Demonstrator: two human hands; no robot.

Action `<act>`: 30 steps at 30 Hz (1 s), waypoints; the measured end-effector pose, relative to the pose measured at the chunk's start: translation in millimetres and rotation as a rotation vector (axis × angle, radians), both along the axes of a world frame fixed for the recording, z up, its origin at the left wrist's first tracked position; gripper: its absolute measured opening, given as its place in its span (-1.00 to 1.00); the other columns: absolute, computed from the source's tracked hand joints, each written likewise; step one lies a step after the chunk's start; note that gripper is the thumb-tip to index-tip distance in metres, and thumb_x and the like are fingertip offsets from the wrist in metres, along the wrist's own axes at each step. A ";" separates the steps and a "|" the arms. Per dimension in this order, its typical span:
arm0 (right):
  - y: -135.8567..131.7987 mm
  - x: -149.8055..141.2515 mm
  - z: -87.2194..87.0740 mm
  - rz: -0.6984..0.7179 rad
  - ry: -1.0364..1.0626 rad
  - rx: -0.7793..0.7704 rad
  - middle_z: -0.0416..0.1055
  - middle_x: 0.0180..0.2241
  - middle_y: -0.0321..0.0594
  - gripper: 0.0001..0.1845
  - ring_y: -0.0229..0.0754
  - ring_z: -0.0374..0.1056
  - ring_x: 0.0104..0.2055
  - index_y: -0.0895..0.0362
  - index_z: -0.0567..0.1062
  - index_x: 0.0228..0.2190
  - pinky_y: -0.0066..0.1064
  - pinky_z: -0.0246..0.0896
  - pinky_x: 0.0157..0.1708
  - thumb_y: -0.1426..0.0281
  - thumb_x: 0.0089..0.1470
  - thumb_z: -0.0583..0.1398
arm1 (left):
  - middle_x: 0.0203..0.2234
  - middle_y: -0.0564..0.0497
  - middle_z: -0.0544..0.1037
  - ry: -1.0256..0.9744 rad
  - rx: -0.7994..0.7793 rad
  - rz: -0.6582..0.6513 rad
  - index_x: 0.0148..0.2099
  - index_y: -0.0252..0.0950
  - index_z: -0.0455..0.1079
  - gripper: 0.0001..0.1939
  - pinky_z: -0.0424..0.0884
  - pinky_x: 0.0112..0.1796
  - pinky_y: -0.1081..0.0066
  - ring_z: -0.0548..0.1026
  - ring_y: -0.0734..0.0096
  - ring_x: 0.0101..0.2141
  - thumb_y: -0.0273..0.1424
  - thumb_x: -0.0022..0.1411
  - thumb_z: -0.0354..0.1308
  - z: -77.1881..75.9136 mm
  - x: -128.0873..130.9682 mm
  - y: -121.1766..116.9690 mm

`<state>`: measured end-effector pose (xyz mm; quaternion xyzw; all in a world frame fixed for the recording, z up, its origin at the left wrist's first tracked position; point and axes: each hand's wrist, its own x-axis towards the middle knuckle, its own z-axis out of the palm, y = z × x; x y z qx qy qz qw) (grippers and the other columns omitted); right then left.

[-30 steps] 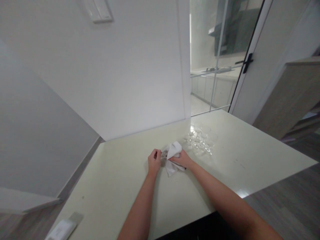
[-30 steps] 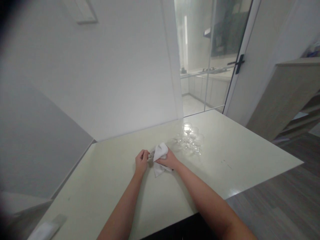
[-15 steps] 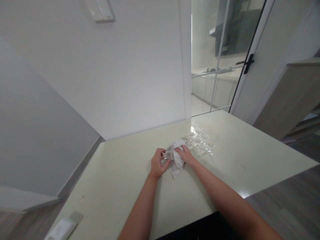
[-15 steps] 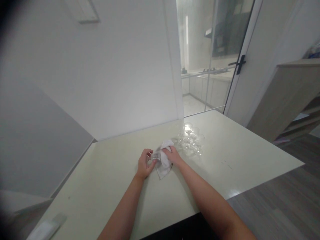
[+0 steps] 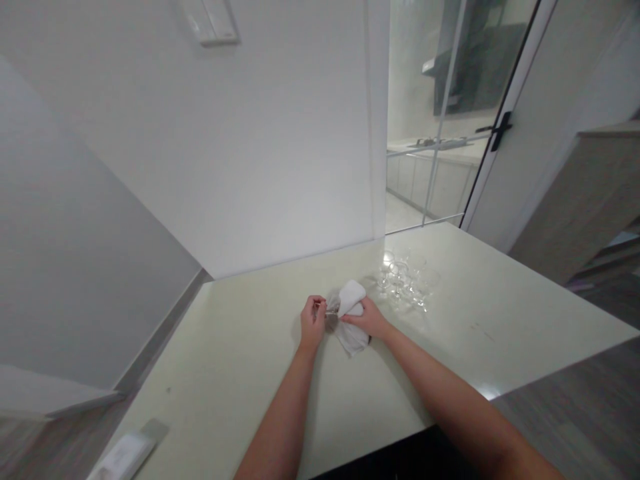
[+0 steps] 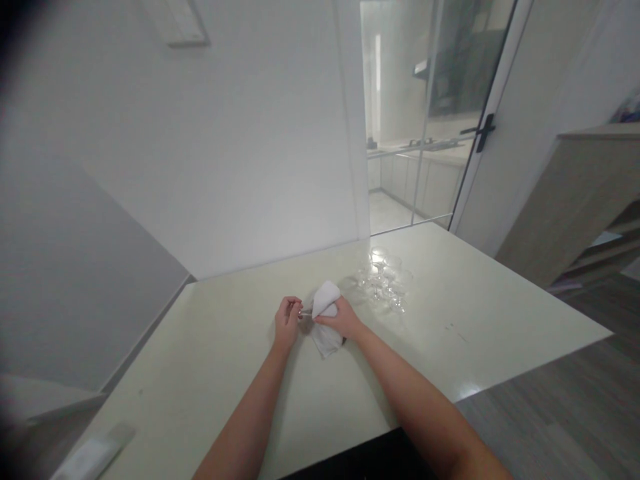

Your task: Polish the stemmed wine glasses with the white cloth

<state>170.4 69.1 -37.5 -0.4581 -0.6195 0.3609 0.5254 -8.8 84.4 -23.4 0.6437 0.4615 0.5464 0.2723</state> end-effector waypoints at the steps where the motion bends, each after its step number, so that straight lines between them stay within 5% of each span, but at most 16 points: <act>1: 1.3 0.2 0.0 -0.005 0.063 -0.079 0.47 -0.16 -0.11 -0.39 -0.02 0.37 -0.09 0.17 0.47 -0.15 -0.15 0.23 -0.01 0.15 -0.25 0.38 | -0.43 0.02 0.40 0.053 0.069 -0.025 -0.23 -0.27 0.31 -0.77 0.32 -0.40 0.46 0.38 0.41 -0.42 -0.22 0.19 0.07 2.0 -0.8 -3.8; 4: 4.8 2.5 1.1 -0.004 0.238 -0.279 0.50 -0.23 -0.18 -0.45 -0.06 0.40 -0.18 0.13 0.46 -0.13 -0.19 0.30 -0.11 0.06 -0.11 0.29 | -0.32 -0.05 0.40 0.243 0.316 -0.083 -0.17 -0.28 0.29 -0.75 0.35 -0.28 0.39 0.40 0.35 -0.31 -0.27 0.13 0.14 6.8 -1.1 -12.9; 7: 5.2 5.6 5.1 -0.011 0.271 -0.317 0.48 -0.13 -0.19 -0.49 -0.07 0.38 -0.08 0.09 0.46 -0.10 -0.20 0.24 -0.01 0.02 0.01 0.20 | -0.35 -0.04 0.40 0.322 0.387 -0.053 -0.26 -0.27 0.28 -0.89 0.34 -0.28 0.41 0.39 0.39 -0.34 -0.34 0.19 0.08 7.6 0.9 -15.5; 12: -0.4 6.9 12.6 0.031 0.107 -0.141 0.47 -0.20 -0.19 -0.55 -0.07 0.36 -0.11 0.13 0.46 -0.19 -0.21 0.22 -0.02 0.04 0.08 0.14 | -0.49 0.07 0.36 0.265 0.167 0.034 -0.22 -0.26 0.30 -0.85 0.27 -0.41 0.47 0.34 0.46 -0.49 -0.33 0.29 -0.05 2.1 2.3 -9.4; 19: -0.3 5.2 -3.3 -0.055 -0.250 0.067 0.39 -0.10 -0.04 -0.30 0.02 0.30 -0.04 0.17 0.37 -0.06 -0.09 0.18 0.01 0.15 -0.23 0.39 | -0.54 0.10 0.38 0.138 -0.079 0.066 -0.32 -0.23 0.30 -0.77 0.26 -0.43 0.47 0.38 0.42 -0.50 -0.22 0.28 -0.05 -9.1 -1.2 5.2; 23: 2.7 7.5 -4.6 0.053 -0.280 0.242 0.30 0.00 -0.02 -0.51 0.03 0.20 0.10 0.13 0.43 -0.10 -0.09 0.08 0.12 0.25 -0.08 0.34 | -0.56 0.10 0.39 0.103 -0.121 0.064 -0.36 -0.22 0.29 -0.75 0.28 -0.43 0.46 0.40 0.41 -0.50 -0.21 0.27 -0.06 -13.0 -1.1 9.2; 30: 3.0 7.7 4.0 0.161 -0.189 0.267 0.16 0.01 -0.07 -0.80 -0.04 0.15 0.13 0.14 0.51 -0.28 -0.19 0.05 0.16 0.50 -0.01 0.17 | -0.56 0.09 0.41 0.098 -0.141 0.078 -0.34 -0.21 0.32 -0.75 0.29 -0.41 0.45 0.41 0.38 -0.49 -0.18 0.26 -0.04 -13.8 -1.5 10.2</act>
